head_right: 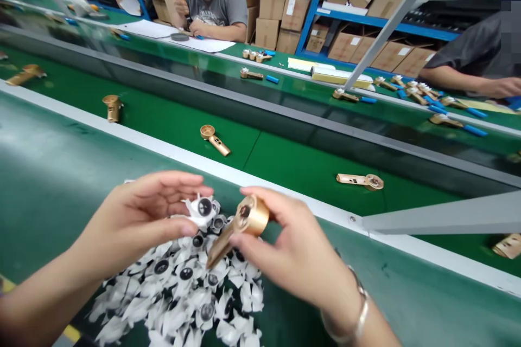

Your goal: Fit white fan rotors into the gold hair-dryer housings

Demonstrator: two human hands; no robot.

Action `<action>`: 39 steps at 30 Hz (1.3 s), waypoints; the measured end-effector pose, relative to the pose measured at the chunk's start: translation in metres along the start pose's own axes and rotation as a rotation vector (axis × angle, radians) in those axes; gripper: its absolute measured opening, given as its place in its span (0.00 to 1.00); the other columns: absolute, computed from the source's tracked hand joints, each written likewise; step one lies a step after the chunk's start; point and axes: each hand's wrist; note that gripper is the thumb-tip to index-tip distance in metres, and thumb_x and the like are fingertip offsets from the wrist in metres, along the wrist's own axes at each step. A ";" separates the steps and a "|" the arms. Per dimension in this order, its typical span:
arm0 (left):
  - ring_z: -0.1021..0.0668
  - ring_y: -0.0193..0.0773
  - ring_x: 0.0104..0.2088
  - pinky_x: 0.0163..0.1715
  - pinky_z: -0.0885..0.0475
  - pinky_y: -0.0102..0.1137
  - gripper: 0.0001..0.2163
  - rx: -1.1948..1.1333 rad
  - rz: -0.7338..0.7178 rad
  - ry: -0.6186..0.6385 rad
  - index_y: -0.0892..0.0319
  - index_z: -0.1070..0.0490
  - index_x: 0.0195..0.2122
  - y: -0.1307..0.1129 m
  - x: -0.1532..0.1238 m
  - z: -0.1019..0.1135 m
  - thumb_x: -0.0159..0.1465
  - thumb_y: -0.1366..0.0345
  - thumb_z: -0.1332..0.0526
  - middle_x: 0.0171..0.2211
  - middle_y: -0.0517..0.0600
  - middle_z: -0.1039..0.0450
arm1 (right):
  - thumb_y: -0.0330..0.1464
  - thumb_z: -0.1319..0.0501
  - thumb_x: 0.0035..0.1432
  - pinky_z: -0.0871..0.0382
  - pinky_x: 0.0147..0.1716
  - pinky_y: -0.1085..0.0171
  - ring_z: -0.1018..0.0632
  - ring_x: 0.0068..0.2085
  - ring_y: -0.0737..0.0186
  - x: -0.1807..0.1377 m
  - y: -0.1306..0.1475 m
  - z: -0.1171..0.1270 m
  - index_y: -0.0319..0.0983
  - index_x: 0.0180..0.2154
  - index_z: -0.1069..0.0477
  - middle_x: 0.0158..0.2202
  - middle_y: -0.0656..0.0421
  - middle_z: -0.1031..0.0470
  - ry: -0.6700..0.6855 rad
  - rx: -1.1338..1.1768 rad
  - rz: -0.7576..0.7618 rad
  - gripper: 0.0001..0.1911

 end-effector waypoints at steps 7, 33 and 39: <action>0.18 0.34 0.40 0.41 0.24 0.26 0.28 0.625 -0.336 0.236 0.45 0.34 0.62 -0.005 -0.009 -0.009 0.62 0.67 0.31 0.48 0.44 0.19 | 0.34 0.34 0.61 0.25 0.51 0.59 0.23 0.54 0.56 -0.028 0.010 -0.014 0.51 0.64 0.43 0.58 0.57 0.27 0.083 0.069 0.105 0.34; 0.21 0.29 0.28 0.31 0.30 0.23 0.20 0.603 -0.372 0.196 0.56 0.27 0.55 -0.009 -0.011 -0.015 0.61 0.66 0.30 0.31 0.44 0.20 | 0.42 0.38 0.64 0.28 0.56 0.43 0.29 0.62 0.45 -0.048 -0.002 -0.013 0.59 0.69 0.53 0.65 0.55 0.35 0.163 0.082 -0.053 0.38; 0.21 0.29 0.28 0.30 0.29 0.22 0.20 0.614 -0.437 0.193 0.58 0.26 0.55 -0.002 -0.011 -0.013 0.61 0.67 0.30 0.31 0.44 0.20 | 0.44 0.39 0.64 0.24 0.53 0.49 0.27 0.61 0.48 -0.046 -0.001 -0.014 0.59 0.69 0.54 0.66 0.58 0.35 0.133 -0.057 -0.003 0.38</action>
Point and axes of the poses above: each hand's wrist, its own x-axis towards the middle knuckle, its own z-axis out of the back of the hand, y = z × x
